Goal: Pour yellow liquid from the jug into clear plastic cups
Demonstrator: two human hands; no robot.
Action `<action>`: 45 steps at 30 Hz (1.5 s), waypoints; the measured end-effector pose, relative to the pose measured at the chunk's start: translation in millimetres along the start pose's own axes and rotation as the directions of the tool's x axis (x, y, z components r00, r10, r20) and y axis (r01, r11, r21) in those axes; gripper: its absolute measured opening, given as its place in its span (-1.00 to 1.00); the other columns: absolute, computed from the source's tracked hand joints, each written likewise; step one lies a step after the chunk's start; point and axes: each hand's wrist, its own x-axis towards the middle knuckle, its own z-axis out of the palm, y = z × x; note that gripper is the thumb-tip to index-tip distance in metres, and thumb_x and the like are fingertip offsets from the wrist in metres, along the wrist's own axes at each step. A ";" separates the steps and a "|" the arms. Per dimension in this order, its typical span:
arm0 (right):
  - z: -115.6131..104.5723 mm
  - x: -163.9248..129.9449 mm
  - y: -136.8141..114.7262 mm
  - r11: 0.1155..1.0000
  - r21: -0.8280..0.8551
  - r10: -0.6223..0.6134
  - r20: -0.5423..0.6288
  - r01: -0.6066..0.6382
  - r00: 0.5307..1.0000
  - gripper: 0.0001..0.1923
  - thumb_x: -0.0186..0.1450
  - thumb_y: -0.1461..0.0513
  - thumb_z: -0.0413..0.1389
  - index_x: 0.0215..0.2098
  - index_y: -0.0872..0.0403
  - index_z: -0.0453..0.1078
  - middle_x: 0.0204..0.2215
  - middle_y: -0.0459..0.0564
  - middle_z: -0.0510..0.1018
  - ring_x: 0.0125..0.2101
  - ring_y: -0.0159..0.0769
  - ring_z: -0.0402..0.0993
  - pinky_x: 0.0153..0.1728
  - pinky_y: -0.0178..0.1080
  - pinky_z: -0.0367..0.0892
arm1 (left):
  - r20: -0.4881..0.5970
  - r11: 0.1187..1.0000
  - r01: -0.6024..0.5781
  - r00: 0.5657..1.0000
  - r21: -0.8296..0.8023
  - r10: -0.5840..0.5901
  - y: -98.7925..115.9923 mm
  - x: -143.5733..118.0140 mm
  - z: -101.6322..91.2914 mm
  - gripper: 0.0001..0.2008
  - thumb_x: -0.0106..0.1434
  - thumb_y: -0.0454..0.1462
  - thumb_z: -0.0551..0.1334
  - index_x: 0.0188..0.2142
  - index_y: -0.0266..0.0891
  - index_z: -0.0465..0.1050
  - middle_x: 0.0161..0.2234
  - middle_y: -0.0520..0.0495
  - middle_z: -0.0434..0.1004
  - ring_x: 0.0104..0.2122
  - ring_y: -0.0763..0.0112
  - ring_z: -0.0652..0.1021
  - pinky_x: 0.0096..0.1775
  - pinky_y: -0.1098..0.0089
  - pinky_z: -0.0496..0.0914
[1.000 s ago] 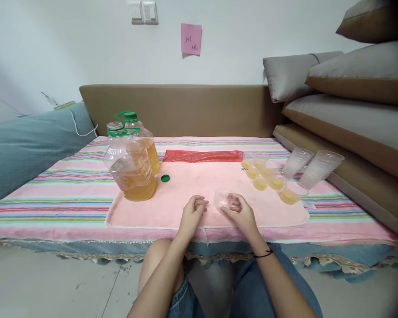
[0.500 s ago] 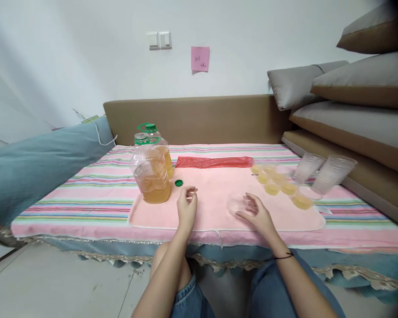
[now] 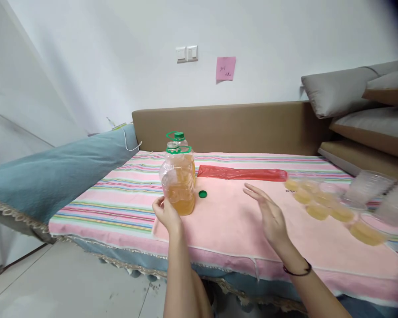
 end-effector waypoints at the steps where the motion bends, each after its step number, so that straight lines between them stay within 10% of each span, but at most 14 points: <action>1: 19.4 7.4 2.0 0.999 0.045 0.014 0.040 -0.015 0.999 -0.57 0.41 -0.03 -0.09 0.00 -0.08 0.52 0.12 -0.01 0.52 0.17 -0.12 0.35 0.27 0.06 0.12 | 0.005 1.000 0.026 1.000 0.008 -0.026 -3.0 6.8 -2.2 -0.87 0.13 -0.23 0.15 -0.30 -0.16 0.24 -0.24 -0.02 0.34 -0.14 0.29 0.44 -0.03 0.26 0.34; 8: 137.5 29.6 39.1 0.921 0.248 0.205 0.348 -0.301 0.915 -0.28 0.14 -0.05 0.26 0.23 -0.06 0.28 0.28 0.05 0.31 0.29 -0.07 0.18 0.29 0.05 0.09 | 0.121 0.992 0.107 0.986 0.071 -0.115 -12.0 29.6 -2.2 -0.74 0.22 -0.09 0.12 -0.18 -0.17 0.36 -0.11 -0.08 0.46 0.00 0.24 0.46 0.05 0.24 0.32; 16: 201.4 45.9 60.8 0.869 0.386 0.139 0.411 -0.310 0.901 0.03 -0.08 0.01 0.43 0.26 -0.04 0.07 0.32 0.17 0.19 0.32 0.00 0.08 0.30 0.09 0.03 | 0.301 0.990 0.068 0.948 0.123 -0.103 -3.3 25.9 -10.1 -0.63 0.34 -0.11 -0.02 -0.10 -0.21 0.47 -0.04 -0.14 0.54 0.00 0.25 0.50 0.06 0.25 0.34; 26: 215.4 41.7 45.8 0.875 0.441 0.096 0.249 -0.201 0.964 -0.16 -0.10 0.01 0.43 0.07 0.01 0.23 0.07 0.15 0.44 0.12 0.04 0.37 0.17 0.10 0.25 | 0.259 0.992 0.081 0.960 0.098 -0.104 2.4 19.2 -15.8 -0.58 0.34 -0.03 0.01 -0.07 -0.22 0.49 -0.02 -0.17 0.55 0.02 0.20 0.50 0.06 0.23 0.31; 34: 157.4 28.6 2.6 0.853 0.500 0.055 0.206 -0.153 0.977 -0.22 -0.05 0.07 0.43 0.07 -0.03 0.27 0.03 0.09 0.49 0.07 0.00 0.42 0.11 0.05 0.33 | 0.351 0.973 0.204 0.923 -0.107 -0.155 11.3 27.2 -23.4 -0.44 0.28 0.11 -0.01 -0.13 -0.31 0.46 -0.18 -0.22 0.60 -0.19 0.24 0.59 -0.06 0.23 0.40; 39: 87.3 6.7 -17.2 0.854 0.475 0.142 0.181 -0.213 0.973 -0.17 -0.05 0.04 0.43 0.14 -0.08 0.26 0.04 0.05 0.50 0.04 -0.03 0.44 0.10 0.05 0.32 | 0.707 0.945 0.300 0.697 -0.130 -0.124 17.7 1.3 -19.9 -0.50 0.23 0.06 0.17 -0.04 -0.27 0.49 -0.02 -0.23 0.57 -0.05 0.17 0.56 0.04 0.21 0.36; 45: -9.4 -38.6 -34.7 0.849 0.417 0.288 0.148 -0.324 0.946 -0.17 -0.02 -0.01 0.40 0.18 -0.15 0.28 0.12 0.04 0.49 0.13 0.02 0.39 0.16 0.06 0.27 | 0.994 0.902 0.432 0.100 -0.001 -0.047 22.0 -59.7 -15.4 -0.18 -0.08 0.21 0.38 0.08 -0.19 0.46 0.09 -0.27 0.48 0.00 -0.01 0.52 0.03 0.13 0.36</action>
